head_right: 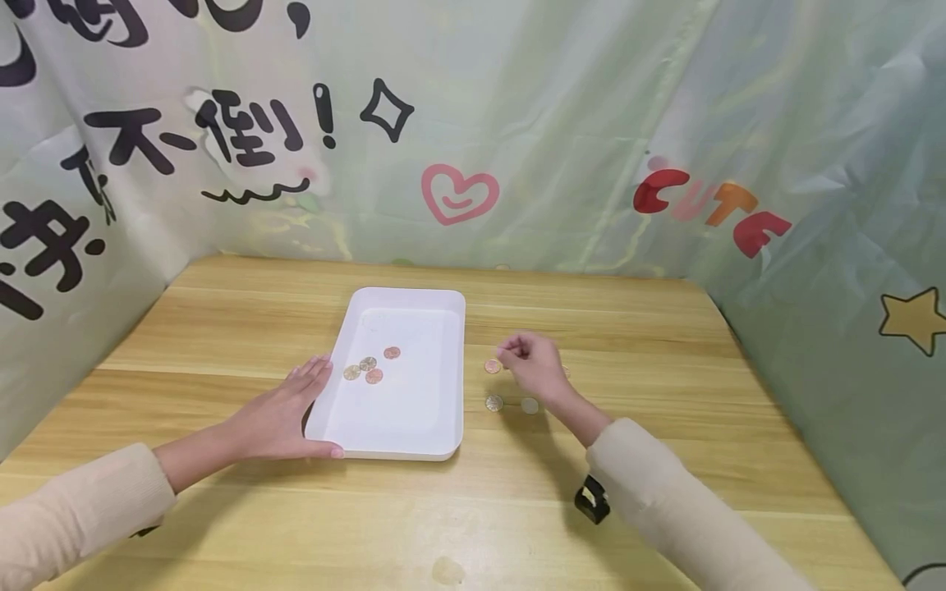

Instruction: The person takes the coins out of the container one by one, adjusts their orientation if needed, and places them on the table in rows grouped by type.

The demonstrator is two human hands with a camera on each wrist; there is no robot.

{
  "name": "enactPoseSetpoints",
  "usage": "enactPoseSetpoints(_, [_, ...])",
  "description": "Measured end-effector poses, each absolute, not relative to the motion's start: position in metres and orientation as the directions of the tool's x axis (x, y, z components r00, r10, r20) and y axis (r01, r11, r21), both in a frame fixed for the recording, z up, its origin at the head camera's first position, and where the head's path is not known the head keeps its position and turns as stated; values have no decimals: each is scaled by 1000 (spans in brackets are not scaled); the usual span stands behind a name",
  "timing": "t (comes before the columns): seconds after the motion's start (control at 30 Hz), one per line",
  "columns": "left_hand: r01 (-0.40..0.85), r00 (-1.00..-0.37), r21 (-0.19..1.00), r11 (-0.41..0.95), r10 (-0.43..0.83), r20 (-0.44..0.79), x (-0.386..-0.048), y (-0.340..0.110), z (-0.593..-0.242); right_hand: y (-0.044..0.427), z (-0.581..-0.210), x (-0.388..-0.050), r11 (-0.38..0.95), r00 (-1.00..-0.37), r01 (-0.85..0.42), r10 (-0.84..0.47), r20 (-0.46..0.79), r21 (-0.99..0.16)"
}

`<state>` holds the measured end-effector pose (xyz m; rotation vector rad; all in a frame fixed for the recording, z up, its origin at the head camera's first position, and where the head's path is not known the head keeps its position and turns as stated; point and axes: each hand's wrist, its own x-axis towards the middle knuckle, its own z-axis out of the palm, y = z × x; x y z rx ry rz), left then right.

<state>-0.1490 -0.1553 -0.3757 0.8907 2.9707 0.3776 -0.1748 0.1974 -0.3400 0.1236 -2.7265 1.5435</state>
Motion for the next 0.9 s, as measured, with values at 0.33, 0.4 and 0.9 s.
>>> enactPoseSetpoints(0.33, [541, -837, 235, 808, 544, 55, -149, -154, -375, 138, -337, -186, 437, -990, -110, -130, 58, -893])
enactPoseSetpoints(0.4, [538, -839, 239, 808, 542, 54, -149, -155, -375, 126, -337, -188, 440, -989, -117, -136, 63, -890])
enactPoseSetpoints(0.9, [531, -843, 239, 813, 537, 46, -149, -154, -373, 53, -357, -200, 454, -993, -40, -119, -16, -890])
